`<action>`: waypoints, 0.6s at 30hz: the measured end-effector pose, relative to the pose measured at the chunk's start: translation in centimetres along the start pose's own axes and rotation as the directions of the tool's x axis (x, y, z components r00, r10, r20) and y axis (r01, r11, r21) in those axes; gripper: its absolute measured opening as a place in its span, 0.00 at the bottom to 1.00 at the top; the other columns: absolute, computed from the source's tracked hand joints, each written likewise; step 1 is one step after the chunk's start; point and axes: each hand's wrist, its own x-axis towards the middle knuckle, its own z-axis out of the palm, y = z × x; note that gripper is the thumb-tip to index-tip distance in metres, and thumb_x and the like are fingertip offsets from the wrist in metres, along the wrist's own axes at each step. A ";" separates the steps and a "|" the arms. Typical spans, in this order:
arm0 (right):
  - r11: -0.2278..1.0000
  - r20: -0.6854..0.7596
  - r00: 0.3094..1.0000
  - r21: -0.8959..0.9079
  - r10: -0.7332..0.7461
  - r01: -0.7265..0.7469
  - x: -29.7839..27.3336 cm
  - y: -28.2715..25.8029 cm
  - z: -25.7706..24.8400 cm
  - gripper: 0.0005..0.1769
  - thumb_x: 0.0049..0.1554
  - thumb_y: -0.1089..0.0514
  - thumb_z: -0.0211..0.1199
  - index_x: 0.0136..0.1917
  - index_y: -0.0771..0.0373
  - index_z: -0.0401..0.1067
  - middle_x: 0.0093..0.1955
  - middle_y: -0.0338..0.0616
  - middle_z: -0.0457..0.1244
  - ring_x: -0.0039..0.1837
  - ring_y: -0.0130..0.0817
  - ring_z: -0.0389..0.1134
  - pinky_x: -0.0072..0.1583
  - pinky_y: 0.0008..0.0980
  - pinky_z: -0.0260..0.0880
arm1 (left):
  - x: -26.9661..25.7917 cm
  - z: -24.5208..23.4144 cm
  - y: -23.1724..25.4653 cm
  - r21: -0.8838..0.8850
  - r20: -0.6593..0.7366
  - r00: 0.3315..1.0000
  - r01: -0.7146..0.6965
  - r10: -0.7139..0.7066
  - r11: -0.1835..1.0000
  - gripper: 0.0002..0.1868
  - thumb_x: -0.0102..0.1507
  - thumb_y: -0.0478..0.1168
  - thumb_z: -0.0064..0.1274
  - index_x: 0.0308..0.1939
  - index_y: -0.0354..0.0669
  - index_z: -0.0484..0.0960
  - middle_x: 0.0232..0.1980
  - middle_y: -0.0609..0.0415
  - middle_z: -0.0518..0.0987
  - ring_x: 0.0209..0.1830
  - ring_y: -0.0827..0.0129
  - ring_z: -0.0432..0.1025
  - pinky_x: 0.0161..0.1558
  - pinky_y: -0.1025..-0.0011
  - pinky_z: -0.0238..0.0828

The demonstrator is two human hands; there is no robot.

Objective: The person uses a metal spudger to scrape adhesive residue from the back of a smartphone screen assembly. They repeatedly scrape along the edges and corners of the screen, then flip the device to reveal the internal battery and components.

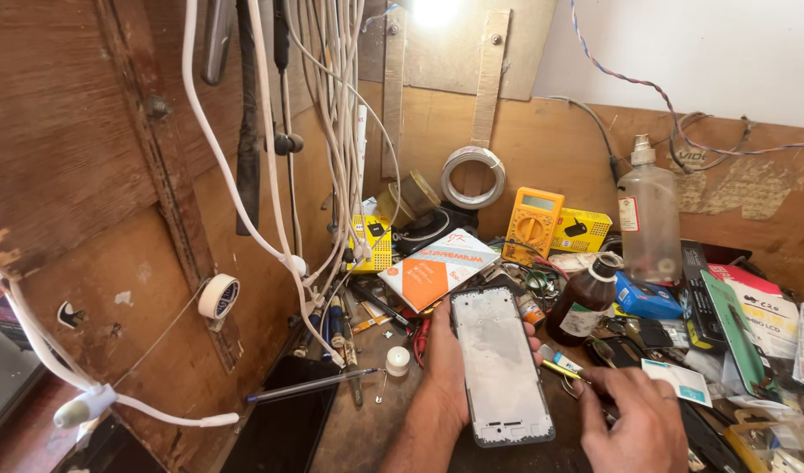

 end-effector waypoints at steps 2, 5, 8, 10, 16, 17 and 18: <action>0.982 -0.156 0.982 0.135 -0.109 0.130 0.5 -1.3 -1.0 0.08 0.50 0.56 0.72 0.44 0.55 0.82 0.45 0.40 0.70 0.52 0.42 0.68 0.57 0.38 0.68 | 0.1 0.1 -0.1 0.037 0.025 1.000 -0.004 0.003 0.999 0.48 0.67 0.73 0.20 0.53 0.32 0.79 0.41 0.38 0.82 0.39 0.50 0.78 0.43 0.52 0.80; 0.900 -0.259 0.929 0.281 -0.264 0.334 1.8 -3.8 -2.1 0.07 0.49 0.59 0.71 0.44 0.58 0.82 0.45 0.42 0.70 0.53 0.40 0.68 0.57 0.37 0.68 | 0.0 -0.1 -0.3 0.061 0.042 0.999 -0.016 0.013 0.998 0.46 0.67 0.73 0.21 0.53 0.35 0.79 0.40 0.40 0.82 0.38 0.51 0.78 0.42 0.54 0.80; 0.859 -0.183 0.945 0.397 -0.272 0.324 4.3 -6.6 -2.3 0.07 0.49 0.59 0.72 0.43 0.60 0.82 0.44 0.44 0.70 0.52 0.39 0.69 0.53 0.35 0.69 | 0.1 0.0 -0.6 0.127 -0.038 0.997 -0.061 0.066 0.990 0.41 0.67 0.70 0.25 0.54 0.39 0.81 0.44 0.44 0.84 0.40 0.55 0.80 0.43 0.57 0.80; 0.838 -0.143 0.943 0.433 -0.299 0.331 5.9 -8.0 -2.1 0.07 0.50 0.59 0.72 0.43 0.61 0.82 0.45 0.45 0.70 0.53 0.40 0.69 0.54 0.36 0.68 | 0.2 -0.2 -0.7 0.170 -0.102 0.988 -0.098 0.117 0.980 0.38 0.67 0.68 0.29 0.56 0.42 0.81 0.45 0.47 0.85 0.40 0.58 0.80 0.44 0.59 0.80; 0.720 -0.092 0.816 0.422 -0.571 0.552 9.5 -10.5 0.7 0.10 0.47 0.57 0.72 0.43 0.60 0.83 0.48 0.44 0.72 0.58 0.42 0.68 0.63 0.43 0.61 | 1.2 -0.9 -1.0 0.194 -0.176 0.967 -0.147 0.182 0.970 0.35 0.68 0.66 0.36 0.63 0.45 0.79 0.50 0.51 0.84 0.46 0.64 0.81 0.48 0.65 0.80; 0.723 -0.053 0.816 0.432 -0.576 0.538 10.0 -10.7 1.3 0.10 0.46 0.55 0.73 0.41 0.60 0.84 0.46 0.43 0.73 0.57 0.41 0.69 0.63 0.42 0.61 | 1.4 -1.1 -1.0 0.195 -0.174 0.970 -0.132 0.167 0.972 0.36 0.68 0.67 0.35 0.63 0.45 0.79 0.51 0.51 0.84 0.47 0.65 0.80 0.47 0.66 0.80; 0.728 -0.010 0.815 0.443 -0.579 0.523 10.2 -10.7 1.9 0.10 0.45 0.54 0.74 0.39 0.60 0.84 0.45 0.41 0.73 0.57 0.40 0.69 0.63 0.41 0.62 | 1.4 -1.3 -1.1 0.194 -0.176 0.973 -0.117 0.152 0.974 0.37 0.68 0.68 0.34 0.64 0.45 0.78 0.51 0.52 0.84 0.47 0.65 0.80 0.47 0.66 0.79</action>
